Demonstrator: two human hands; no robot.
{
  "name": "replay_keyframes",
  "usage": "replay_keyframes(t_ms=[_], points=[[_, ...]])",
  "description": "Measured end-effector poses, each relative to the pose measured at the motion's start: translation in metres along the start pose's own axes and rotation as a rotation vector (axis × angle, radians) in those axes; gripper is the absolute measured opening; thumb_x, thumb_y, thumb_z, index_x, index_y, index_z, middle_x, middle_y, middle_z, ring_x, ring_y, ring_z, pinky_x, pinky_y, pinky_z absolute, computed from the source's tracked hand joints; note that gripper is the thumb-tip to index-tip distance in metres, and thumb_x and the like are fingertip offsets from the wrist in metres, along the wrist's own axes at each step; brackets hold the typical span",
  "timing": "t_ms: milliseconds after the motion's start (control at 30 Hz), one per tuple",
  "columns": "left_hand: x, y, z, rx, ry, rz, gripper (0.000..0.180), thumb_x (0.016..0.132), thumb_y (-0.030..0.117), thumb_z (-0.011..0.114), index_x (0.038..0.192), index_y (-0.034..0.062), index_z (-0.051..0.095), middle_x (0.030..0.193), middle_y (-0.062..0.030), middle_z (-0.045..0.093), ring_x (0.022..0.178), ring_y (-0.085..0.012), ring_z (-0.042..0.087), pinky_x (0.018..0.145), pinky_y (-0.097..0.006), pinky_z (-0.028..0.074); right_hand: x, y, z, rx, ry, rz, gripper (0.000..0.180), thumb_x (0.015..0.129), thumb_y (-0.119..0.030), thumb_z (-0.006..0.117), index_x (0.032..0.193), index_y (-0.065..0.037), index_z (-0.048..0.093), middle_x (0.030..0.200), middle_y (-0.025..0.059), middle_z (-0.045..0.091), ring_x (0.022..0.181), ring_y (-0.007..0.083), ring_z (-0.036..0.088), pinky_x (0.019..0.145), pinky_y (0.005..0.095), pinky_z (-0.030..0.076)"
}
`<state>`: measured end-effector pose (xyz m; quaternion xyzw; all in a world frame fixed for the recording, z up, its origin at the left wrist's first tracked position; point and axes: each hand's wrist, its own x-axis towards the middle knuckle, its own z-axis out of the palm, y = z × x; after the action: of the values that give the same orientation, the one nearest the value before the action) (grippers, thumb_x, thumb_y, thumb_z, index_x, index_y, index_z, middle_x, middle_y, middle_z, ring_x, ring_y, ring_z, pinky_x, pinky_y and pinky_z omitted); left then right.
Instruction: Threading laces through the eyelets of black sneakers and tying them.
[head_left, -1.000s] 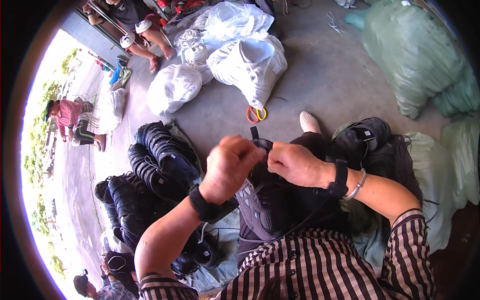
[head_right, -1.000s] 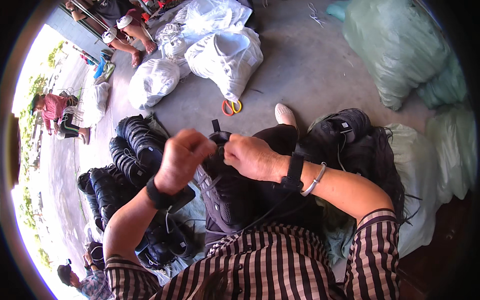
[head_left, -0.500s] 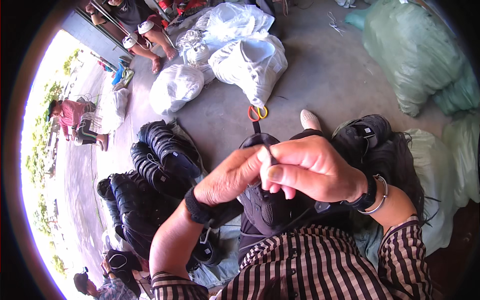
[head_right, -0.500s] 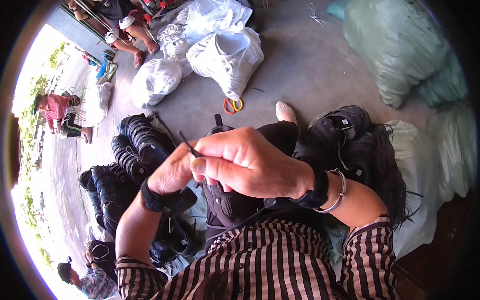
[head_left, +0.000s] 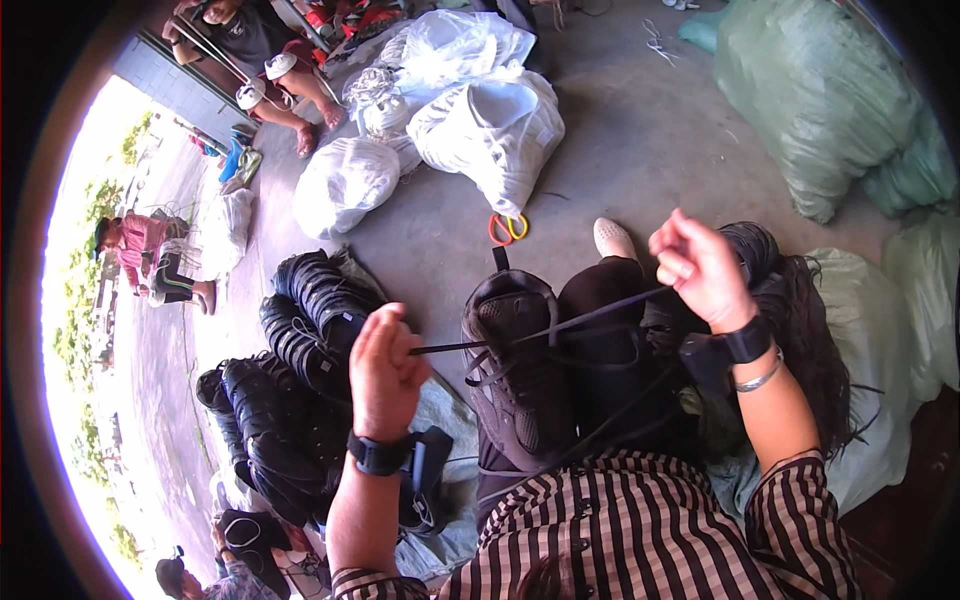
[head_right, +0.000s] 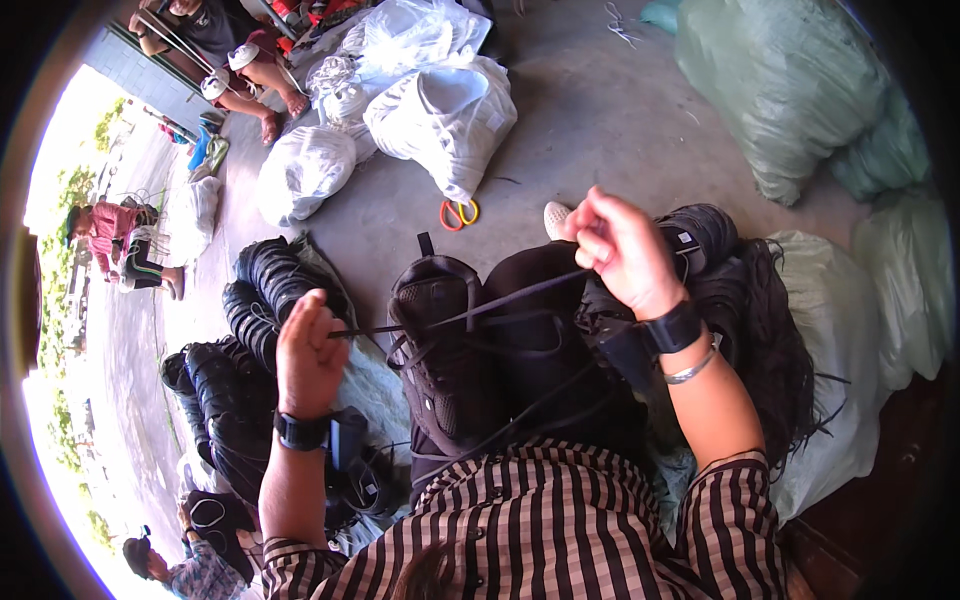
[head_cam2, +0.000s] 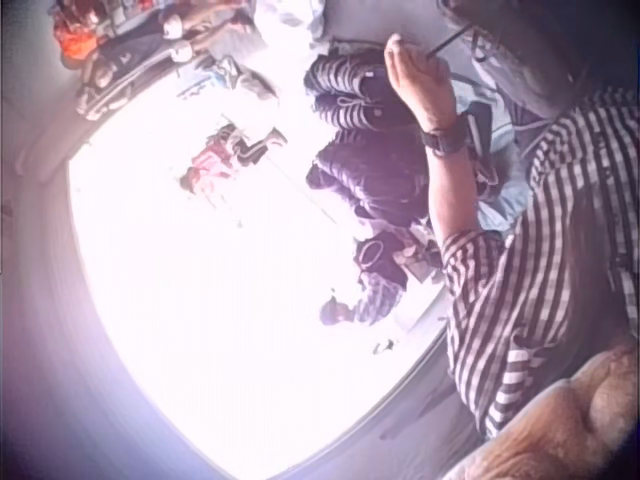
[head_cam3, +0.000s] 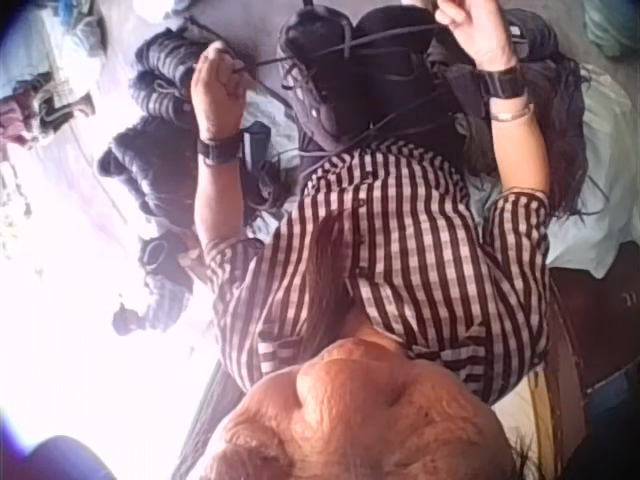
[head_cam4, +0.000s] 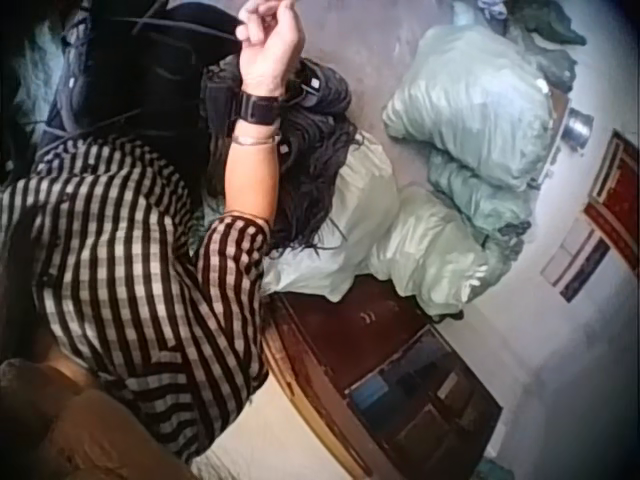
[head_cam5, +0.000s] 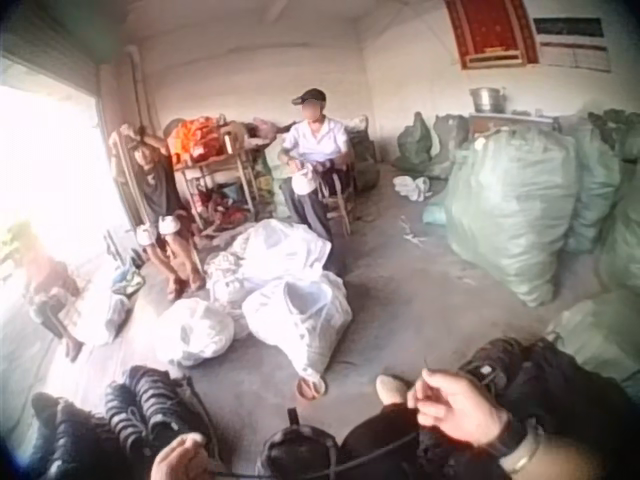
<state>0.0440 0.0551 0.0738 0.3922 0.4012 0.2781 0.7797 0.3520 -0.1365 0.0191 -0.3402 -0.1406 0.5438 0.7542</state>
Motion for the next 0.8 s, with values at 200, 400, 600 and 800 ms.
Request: replay_keyframes(t_ms=[200, 400, 600, 800], points=[[0.009, 0.035, -0.107, -0.177, 0.131, 0.309, 0.014, 0.095, 0.024, 0.054, 0.100, 0.0103, 0.054, 0.057, 0.0094, 0.035, 0.047, -0.0026, 0.027, 0.041, -0.020, 0.021, 0.013, 0.032, 0.036, -0.692, 0.020, 0.117, 0.026, 0.096, -0.023, 0.048, 0.099, 0.001, 0.057, 0.071, 0.0081, 0.061, 0.045, 0.0026, 0.040, 0.041, 0.0188, 0.032], [0.005, 0.050, -0.135, -0.175, 0.212, 0.307, 0.016, 0.097, 0.026, 0.050, 0.098, 0.0107, 0.053, 0.058, 0.0085, 0.036, 0.048, -0.0028, 0.027, 0.043, -0.020, 0.023, 0.013, 0.066, 0.052, -1.028, -0.010, -0.123, 0.014, 0.092, -0.013, 0.050, 0.088, 0.000, 0.054, 0.058, 0.0086, 0.059, 0.051, 0.0153, 0.059, 0.052, 0.0283, 0.045], [-0.014, 0.049, -0.112, -0.020, 0.275, 0.298, 0.033, 0.094, 0.010, 0.047, 0.125, -0.0026, 0.044, 0.103, -0.0070, 0.058, 0.096, -0.0139, 0.060, 0.079, -0.022, 0.052, -0.004, 0.073, 0.064, -1.184, -0.101, -0.163, 0.009, 0.082, -0.007, 0.061, 0.083, 0.001, 0.062, 0.074, 0.0185, 0.064, 0.071, 0.0320, 0.065, 0.064, 0.0359, 0.050], [-0.011, 0.032, -0.133, -0.064, 0.192, 0.391, 0.038, 0.092, -0.003, 0.046, 0.130, -0.0027, 0.044, 0.125, -0.0141, 0.055, 0.117, -0.0203, 0.054, 0.087, -0.025, 0.053, -0.009, 0.077, 0.063, -1.375, -0.141, -0.205, 0.007, 0.081, -0.003, 0.064, 0.085, 0.001, 0.059, 0.067, 0.0122, 0.062, 0.063, 0.0168, 0.063, 0.057, 0.0299, 0.048]])
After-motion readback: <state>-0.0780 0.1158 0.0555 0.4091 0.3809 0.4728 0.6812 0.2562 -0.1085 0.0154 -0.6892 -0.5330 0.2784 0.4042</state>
